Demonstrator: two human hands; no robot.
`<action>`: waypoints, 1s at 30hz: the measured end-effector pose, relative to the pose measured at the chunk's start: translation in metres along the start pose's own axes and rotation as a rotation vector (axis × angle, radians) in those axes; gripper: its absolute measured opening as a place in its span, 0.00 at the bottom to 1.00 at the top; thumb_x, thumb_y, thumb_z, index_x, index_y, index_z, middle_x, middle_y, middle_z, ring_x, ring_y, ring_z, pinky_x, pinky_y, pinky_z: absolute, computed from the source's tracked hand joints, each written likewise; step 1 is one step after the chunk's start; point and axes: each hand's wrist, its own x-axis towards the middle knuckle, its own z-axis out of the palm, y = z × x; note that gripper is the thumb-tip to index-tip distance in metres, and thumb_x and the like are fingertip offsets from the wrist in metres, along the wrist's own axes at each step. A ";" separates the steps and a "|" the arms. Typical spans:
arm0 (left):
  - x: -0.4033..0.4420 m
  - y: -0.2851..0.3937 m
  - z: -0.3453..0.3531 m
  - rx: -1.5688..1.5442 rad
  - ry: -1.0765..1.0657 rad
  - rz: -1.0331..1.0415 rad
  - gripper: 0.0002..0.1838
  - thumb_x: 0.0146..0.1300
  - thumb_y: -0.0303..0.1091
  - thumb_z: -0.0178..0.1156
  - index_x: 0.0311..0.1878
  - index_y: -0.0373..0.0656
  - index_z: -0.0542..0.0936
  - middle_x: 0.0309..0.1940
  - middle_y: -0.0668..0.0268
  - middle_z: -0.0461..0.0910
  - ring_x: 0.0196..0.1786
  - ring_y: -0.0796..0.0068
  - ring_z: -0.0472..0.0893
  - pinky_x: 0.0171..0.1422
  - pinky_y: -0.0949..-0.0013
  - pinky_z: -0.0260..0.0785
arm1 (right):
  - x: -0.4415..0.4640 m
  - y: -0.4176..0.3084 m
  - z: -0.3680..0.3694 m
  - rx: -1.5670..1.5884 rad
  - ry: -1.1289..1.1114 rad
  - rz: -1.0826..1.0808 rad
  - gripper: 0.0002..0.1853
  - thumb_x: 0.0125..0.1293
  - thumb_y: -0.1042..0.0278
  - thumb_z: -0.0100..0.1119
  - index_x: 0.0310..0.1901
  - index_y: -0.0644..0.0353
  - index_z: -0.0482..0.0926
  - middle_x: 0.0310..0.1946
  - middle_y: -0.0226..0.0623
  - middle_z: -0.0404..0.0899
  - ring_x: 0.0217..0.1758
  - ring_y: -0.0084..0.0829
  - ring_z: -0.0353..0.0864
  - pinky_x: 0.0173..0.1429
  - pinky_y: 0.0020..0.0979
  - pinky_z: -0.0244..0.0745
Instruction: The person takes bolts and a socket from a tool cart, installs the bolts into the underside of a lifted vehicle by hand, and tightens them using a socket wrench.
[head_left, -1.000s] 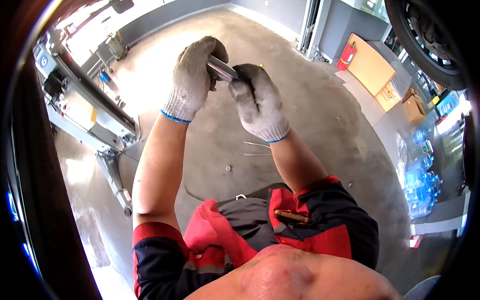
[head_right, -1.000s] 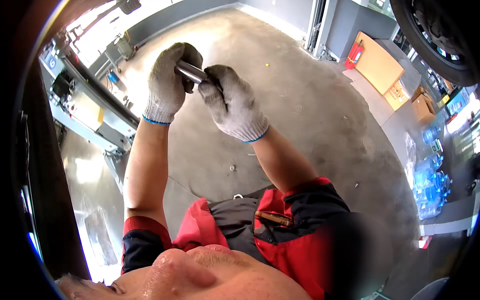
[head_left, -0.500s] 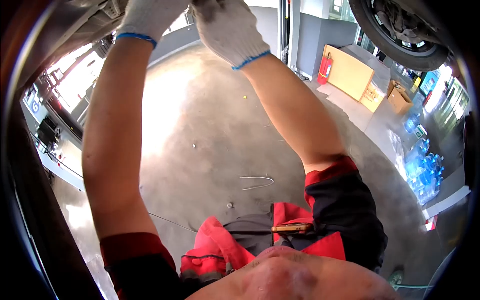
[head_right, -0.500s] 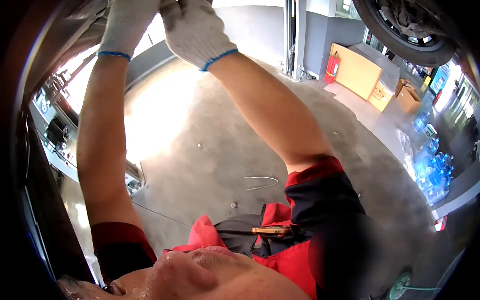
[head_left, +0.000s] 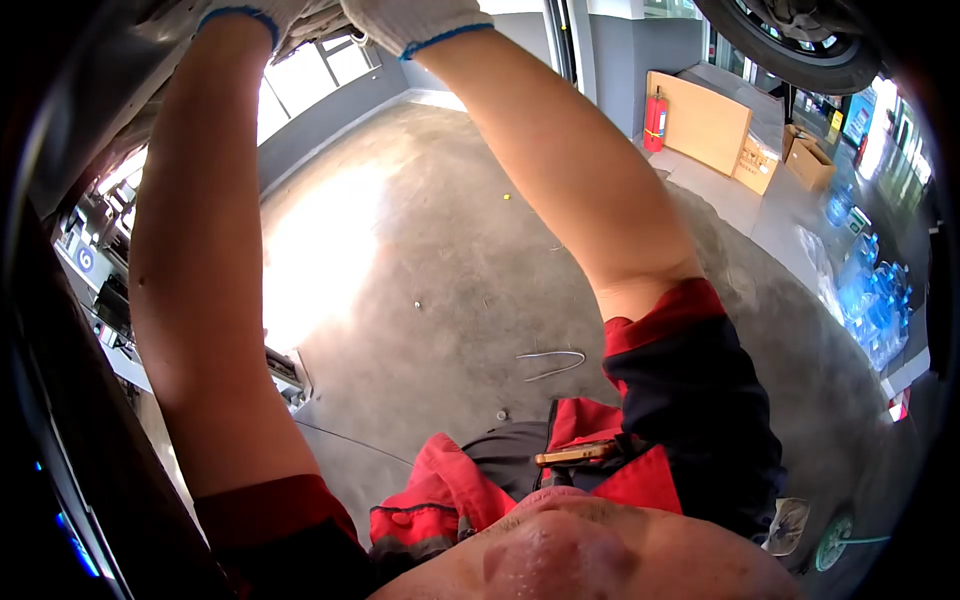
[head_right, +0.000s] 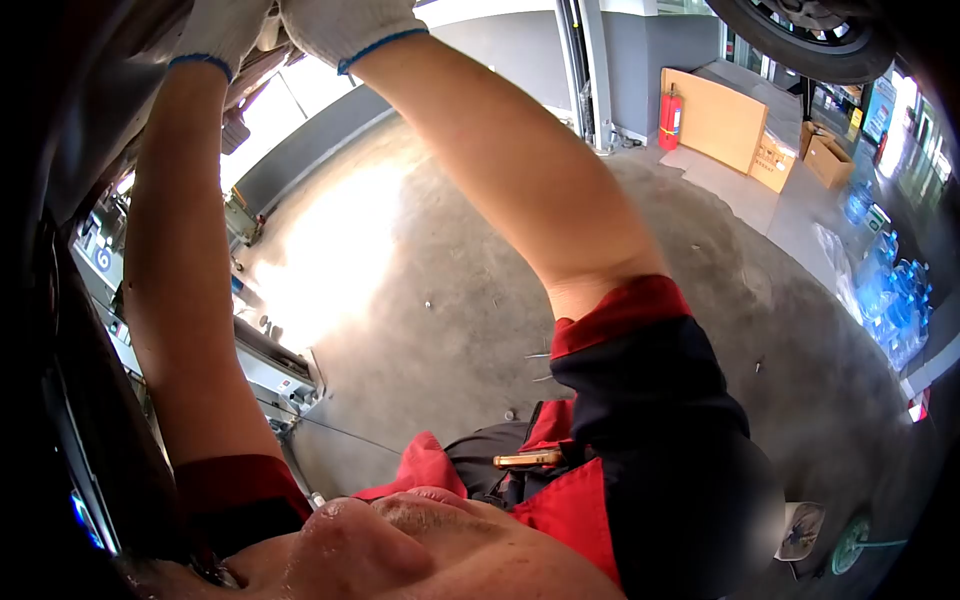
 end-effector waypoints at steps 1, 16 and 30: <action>0.003 0.000 -0.001 -0.004 -0.018 -0.023 0.14 0.74 0.33 0.53 0.57 0.45 0.82 0.45 0.49 0.85 0.41 0.53 0.86 0.47 0.57 0.79 | 0.005 -0.004 -0.011 0.164 -0.070 0.231 0.19 0.79 0.59 0.45 0.58 0.66 0.73 0.46 0.64 0.82 0.52 0.61 0.82 0.57 0.50 0.79; 0.001 0.025 -0.019 -0.968 0.166 -0.514 0.15 0.72 0.40 0.63 0.44 0.35 0.86 0.33 0.65 0.83 0.36 0.78 0.79 0.41 0.68 0.72 | 0.015 -0.027 -0.016 0.863 0.019 0.770 0.26 0.84 0.46 0.35 0.53 0.64 0.75 0.36 0.57 0.80 0.44 0.61 0.81 0.53 0.54 0.76; 0.007 0.018 -0.020 -0.494 0.036 -0.347 0.12 0.71 0.37 0.62 0.40 0.36 0.85 0.31 0.61 0.84 0.36 0.73 0.81 0.41 0.66 0.72 | 0.017 -0.018 -0.038 2.193 -0.156 1.122 0.19 0.86 0.51 0.36 0.46 0.54 0.74 0.26 0.31 0.77 0.18 0.25 0.67 0.22 0.27 0.64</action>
